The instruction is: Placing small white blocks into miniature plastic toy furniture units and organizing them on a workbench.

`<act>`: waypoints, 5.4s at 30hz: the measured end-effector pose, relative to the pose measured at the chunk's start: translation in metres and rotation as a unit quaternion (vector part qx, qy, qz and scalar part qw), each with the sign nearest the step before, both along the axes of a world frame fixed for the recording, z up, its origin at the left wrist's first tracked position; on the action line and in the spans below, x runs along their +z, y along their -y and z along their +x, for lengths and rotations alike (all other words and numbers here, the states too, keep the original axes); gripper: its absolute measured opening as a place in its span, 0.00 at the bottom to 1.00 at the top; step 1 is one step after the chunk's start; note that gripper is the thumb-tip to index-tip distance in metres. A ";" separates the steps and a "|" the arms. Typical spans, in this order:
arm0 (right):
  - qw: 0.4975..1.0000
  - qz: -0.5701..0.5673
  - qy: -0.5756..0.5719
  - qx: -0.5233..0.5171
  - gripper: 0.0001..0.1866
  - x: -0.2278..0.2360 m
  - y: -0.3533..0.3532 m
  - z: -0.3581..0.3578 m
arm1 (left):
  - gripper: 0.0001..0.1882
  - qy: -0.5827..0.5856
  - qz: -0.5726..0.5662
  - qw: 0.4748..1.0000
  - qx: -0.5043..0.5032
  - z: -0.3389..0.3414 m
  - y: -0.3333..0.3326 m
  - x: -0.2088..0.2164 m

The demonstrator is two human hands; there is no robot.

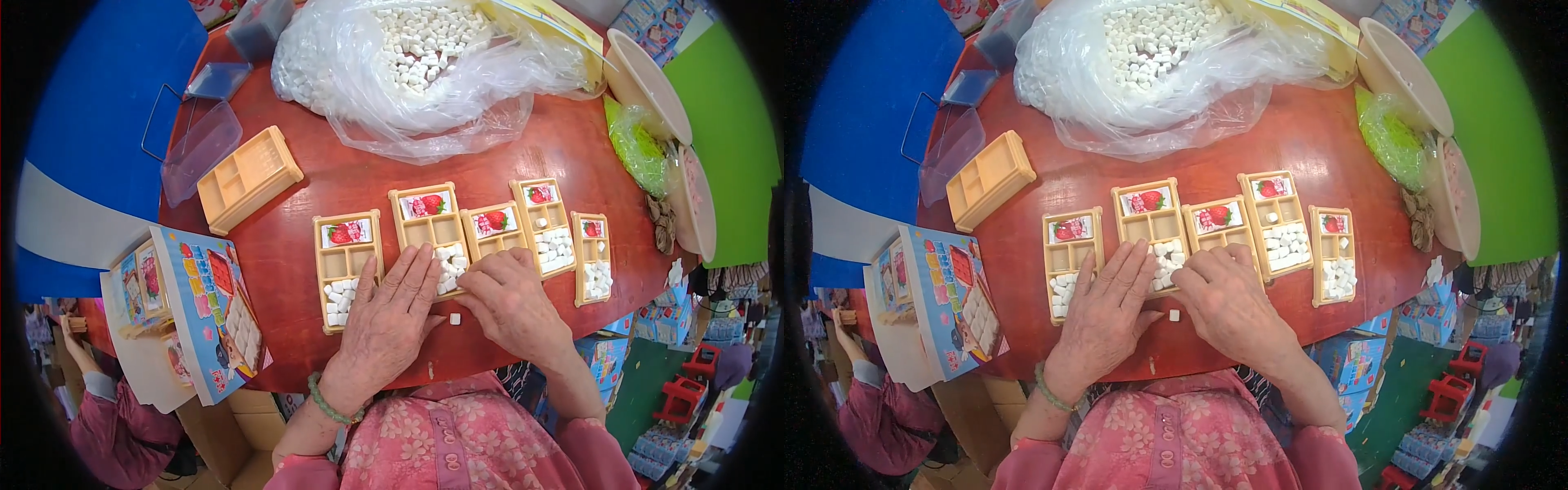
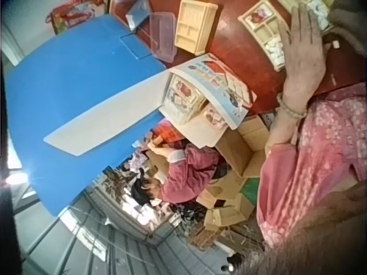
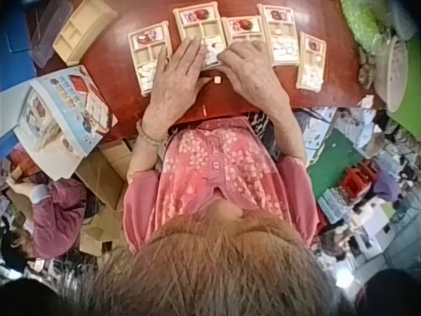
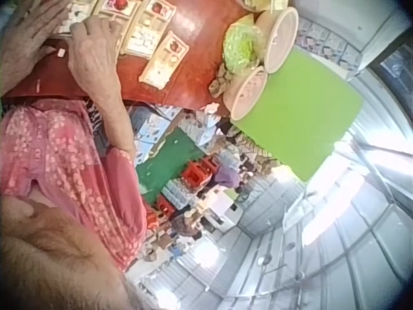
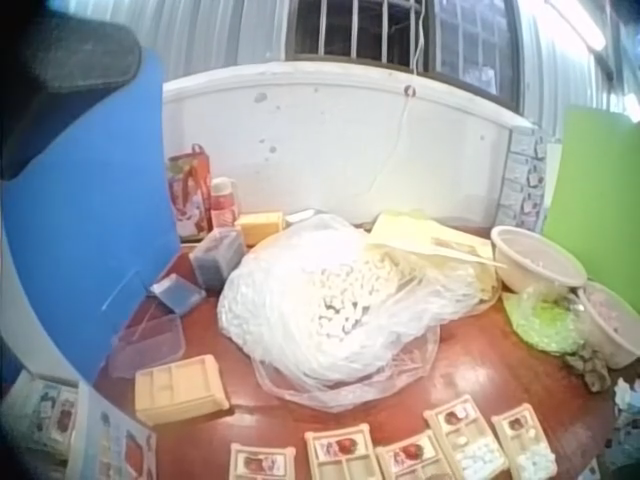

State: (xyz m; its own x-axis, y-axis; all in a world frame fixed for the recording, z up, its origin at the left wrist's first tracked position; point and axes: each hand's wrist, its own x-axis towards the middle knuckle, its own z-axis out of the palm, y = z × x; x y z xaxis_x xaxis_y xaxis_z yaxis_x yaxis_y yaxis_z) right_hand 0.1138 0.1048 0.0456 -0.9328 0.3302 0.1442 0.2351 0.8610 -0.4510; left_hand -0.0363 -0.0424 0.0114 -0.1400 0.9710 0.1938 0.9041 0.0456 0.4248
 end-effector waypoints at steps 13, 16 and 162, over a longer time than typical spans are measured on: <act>0.998 0.008 0.050 0.046 0.07 -0.005 0.019 0.014 | 0.38 -0.001 0.006 1.000 0.030 -0.005 0.006 0.010; 0.998 -0.012 -0.058 -0.013 0.07 0.005 0.006 0.005 | 0.37 -0.006 0.005 1.000 0.023 -0.004 0.010 0.008; 0.994 -0.037 -0.104 -0.016 0.08 -0.019 -0.044 0.033 | 0.37 -0.068 -0.055 0.994 -0.058 0.043 -0.030 0.017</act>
State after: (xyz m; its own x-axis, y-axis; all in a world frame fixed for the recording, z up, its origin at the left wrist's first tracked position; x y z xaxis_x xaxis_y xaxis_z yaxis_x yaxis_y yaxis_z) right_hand 0.1470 0.1491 0.0265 -0.8745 0.3759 0.3066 0.1573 0.8176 -0.5539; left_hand 0.0068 -0.0123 0.0283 -0.0060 0.9955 0.0944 0.9548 -0.0223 0.2963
